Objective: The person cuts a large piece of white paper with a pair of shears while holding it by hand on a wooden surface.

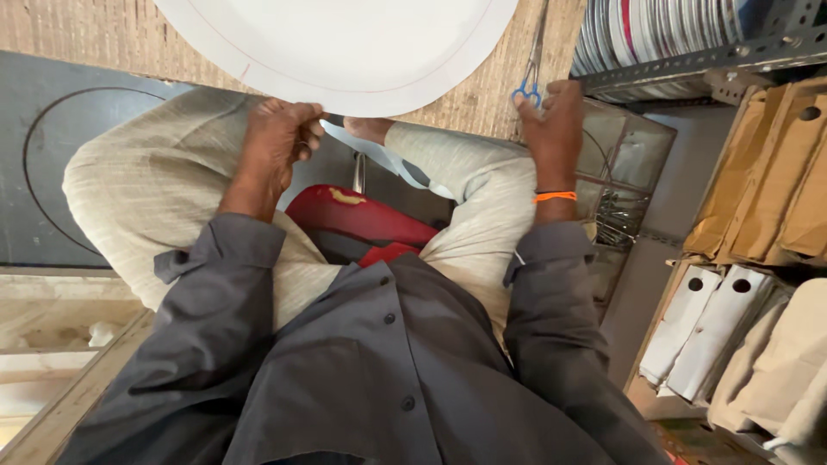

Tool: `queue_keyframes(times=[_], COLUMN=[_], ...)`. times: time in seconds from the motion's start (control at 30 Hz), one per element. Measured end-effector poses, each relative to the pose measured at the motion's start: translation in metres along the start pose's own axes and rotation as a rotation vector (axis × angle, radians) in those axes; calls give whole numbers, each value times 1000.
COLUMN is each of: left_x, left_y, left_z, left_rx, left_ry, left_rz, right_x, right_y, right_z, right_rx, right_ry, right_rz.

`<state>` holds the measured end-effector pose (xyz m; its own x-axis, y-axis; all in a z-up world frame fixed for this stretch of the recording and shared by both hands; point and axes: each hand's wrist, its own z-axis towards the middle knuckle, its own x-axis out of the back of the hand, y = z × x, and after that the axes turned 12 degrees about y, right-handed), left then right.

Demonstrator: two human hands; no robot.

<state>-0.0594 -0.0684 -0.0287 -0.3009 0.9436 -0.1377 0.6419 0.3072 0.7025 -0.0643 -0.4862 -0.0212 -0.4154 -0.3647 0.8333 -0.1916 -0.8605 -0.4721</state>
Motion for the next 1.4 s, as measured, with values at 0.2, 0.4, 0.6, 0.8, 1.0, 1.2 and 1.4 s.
queue_keyframes(times=[0.2, 0.4, 0.6, 0.8, 1.0, 1.2, 1.4], left_x=[-2, 2, 4, 1, -2, -6, -4], left_y=[0, -3, -7, -8, -12, -29, -33], left_z=[-4, -2, -1, 2, 0, 7, 13], left_rx=[9, 44, -47, -68, -249, -227, -87], left_ry=[11, 51, 24, -5, -21, -10, 19], left_rz=[78, 24, -27, -54, 74, 39, -126], right_x=[-10, -38, -66, -13, 27, 35, 26], right_y=[-16, 11, 68, 15, -34, -89, -110], right_z=[4, 22, 51, 7, -90, -146, -157], right_rx=[135, 100, 70, -622, -740, -949, -730], right_ry=[106, 83, -145, -315, -378, -675, -1077], right_rz=[-58, -56, -76, 842, 1188, 1298, 1269])
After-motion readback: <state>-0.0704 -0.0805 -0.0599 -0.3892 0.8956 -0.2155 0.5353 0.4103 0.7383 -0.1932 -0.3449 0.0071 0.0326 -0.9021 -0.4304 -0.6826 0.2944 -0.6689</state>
